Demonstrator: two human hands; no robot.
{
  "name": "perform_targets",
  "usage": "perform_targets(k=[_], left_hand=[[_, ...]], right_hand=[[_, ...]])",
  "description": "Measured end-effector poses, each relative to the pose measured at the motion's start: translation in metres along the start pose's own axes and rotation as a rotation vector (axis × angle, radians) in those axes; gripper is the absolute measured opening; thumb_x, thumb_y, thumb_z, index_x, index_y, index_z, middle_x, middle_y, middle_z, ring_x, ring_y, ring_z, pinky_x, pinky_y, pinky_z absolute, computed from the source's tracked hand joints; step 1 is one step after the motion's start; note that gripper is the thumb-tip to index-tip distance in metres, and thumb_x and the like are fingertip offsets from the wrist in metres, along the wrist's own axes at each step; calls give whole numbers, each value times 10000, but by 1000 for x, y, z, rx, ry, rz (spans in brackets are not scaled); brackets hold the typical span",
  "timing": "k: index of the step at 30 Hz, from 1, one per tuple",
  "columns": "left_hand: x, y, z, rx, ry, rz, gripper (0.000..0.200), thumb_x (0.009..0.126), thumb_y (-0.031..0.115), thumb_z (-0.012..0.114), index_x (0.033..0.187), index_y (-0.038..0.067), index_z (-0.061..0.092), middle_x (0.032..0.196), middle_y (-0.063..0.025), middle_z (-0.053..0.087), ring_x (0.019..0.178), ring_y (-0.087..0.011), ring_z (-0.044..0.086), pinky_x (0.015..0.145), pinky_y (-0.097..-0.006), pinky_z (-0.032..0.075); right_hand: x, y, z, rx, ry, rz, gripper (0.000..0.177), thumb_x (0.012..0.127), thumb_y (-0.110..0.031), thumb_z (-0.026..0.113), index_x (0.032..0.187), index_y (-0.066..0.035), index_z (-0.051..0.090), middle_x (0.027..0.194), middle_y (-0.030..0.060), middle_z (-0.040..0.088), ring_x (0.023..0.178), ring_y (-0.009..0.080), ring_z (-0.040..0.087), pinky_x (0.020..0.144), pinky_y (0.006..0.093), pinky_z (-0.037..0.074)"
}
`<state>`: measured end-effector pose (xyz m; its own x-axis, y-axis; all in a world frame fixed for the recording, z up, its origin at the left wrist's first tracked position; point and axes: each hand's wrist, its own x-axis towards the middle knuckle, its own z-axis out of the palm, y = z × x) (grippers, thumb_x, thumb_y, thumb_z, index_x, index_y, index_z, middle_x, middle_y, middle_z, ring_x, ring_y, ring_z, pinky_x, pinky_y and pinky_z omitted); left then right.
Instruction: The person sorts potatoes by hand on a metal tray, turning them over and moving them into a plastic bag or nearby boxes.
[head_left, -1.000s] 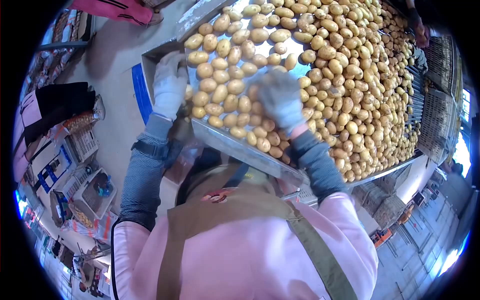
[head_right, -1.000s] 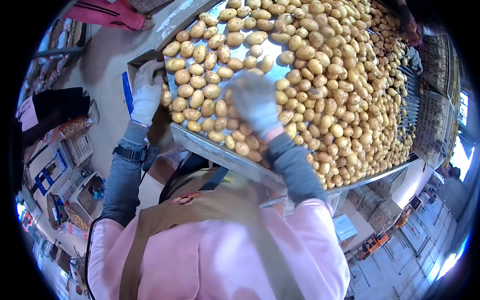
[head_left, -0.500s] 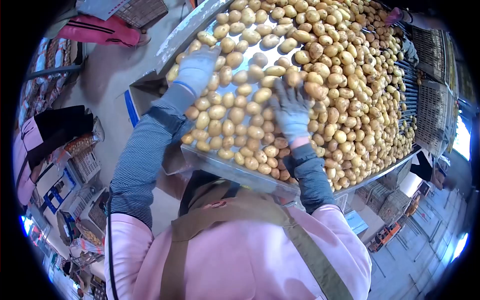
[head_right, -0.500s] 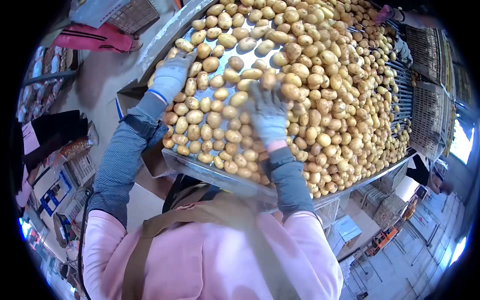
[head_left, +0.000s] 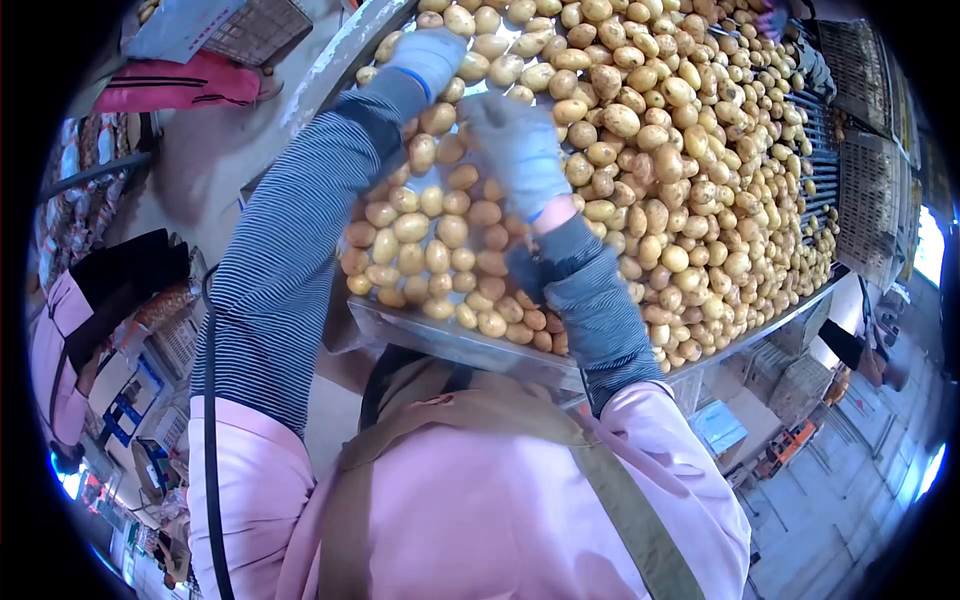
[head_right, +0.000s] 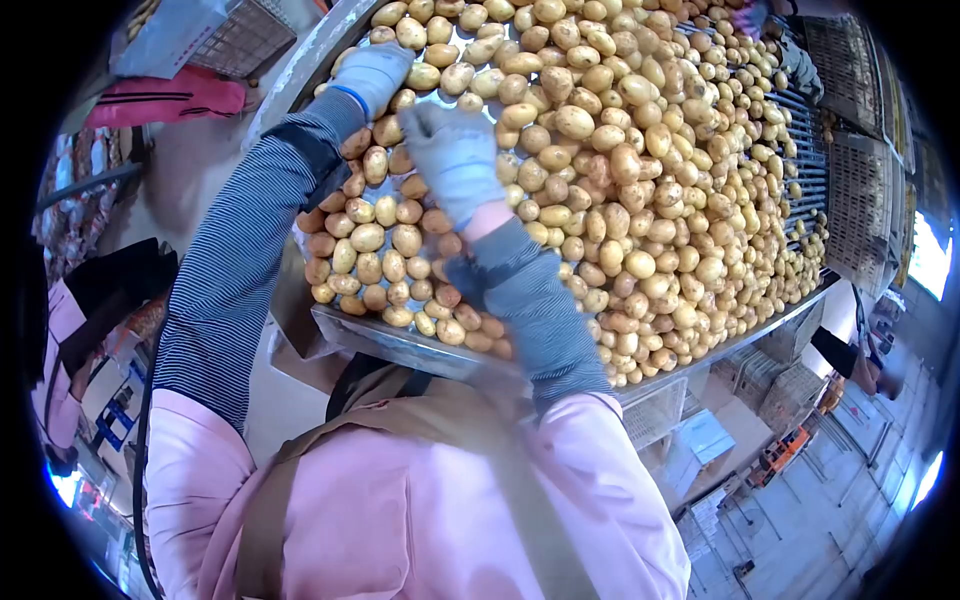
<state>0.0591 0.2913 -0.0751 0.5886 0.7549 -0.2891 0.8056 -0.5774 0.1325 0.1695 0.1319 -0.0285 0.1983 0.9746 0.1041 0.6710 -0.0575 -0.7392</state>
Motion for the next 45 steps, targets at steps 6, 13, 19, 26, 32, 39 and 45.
perform_targets(k=[6, 13, 19, 26, 32, 39, 45], left_hand=[[-99, 21, -32, -510, 94, -34, 317, 974, 376, 566, 1158, 153, 696, 1154, -147, 695, 1023, -328, 678, 884, -449, 530], [-47, 33, 6, 52, 40, 135, 264, 862, 240, 639, 1102, 158, 713, 1152, -138, 704, 1093, -319, 670, 923, -429, 534], [-172, 102, -23, -764, -56, 93, 375, 898, 246, 697, 1221, 59, 665, 1184, -162, 692, 1081, -331, 663, 930, -408, 531], [-298, 137, 39, -1227, -89, -43, 264, 1005, 187, 644, 1211, 33, 702, 1099, -60, 709, 993, -119, 628, 872, -275, 518], [-265, 52, 60, -1031, 118, -152, 297, 983, 250, 633, 1219, 84, 704, 1036, -92, 729, 889, -163, 658, 799, -307, 537], [-312, 83, 89, -59, 390, 413, 433, 839, 207, 723, 1268, 186, 673, 1292, -110, 639, 1112, -315, 634, 954, -422, 512], [-309, 133, 107, -48, 272, 368, 320, 873, 169, 618, 1184, 120, 673, 1095, -69, 673, 990, -264, 663, 827, -396, 540]], right_hand=[[-84, -28, -20, 1183, -22, 703, 408, 1009, -378, 589, 1329, -125, 606, 1025, 87, 674, 865, 235, 687, 765, 336, 557], [-141, -29, -39, 1032, -178, 863, 299, 1043, -307, 527, 1205, -78, 631, 1016, 49, 604, 766, 125, 626, 545, 194, 478], [-210, -28, -60, 1090, -114, 580, 359, 1073, -250, 463, 1346, -36, 552, 1109, 70, 632, 968, 131, 624, 716, 233, 531], [-383, -18, -120, 1424, 530, 1469, 371, 1019, -389, 553, 1232, -89, 601, 901, -4, 567, 766, 113, 576, 644, 241, 478], [-724, 94, -128, 810, 591, 1329, 404, 1023, -421, 548, 1214, -70, 606, 930, 58, 629, 745, 158, 611, 590, 256, 474], [-490, 38, -130, -174, 789, 841, 357, 954, -113, 638, 1288, 9, 613, 1240, 129, 640, 1146, 252, 590, 994, 376, 472], [-270, 38, -45, -377, 87, 163, 541, 991, -300, 581, 1481, -97, 478, 1574, 154, 411, 1463, 360, 356, 1218, 545, 187]])
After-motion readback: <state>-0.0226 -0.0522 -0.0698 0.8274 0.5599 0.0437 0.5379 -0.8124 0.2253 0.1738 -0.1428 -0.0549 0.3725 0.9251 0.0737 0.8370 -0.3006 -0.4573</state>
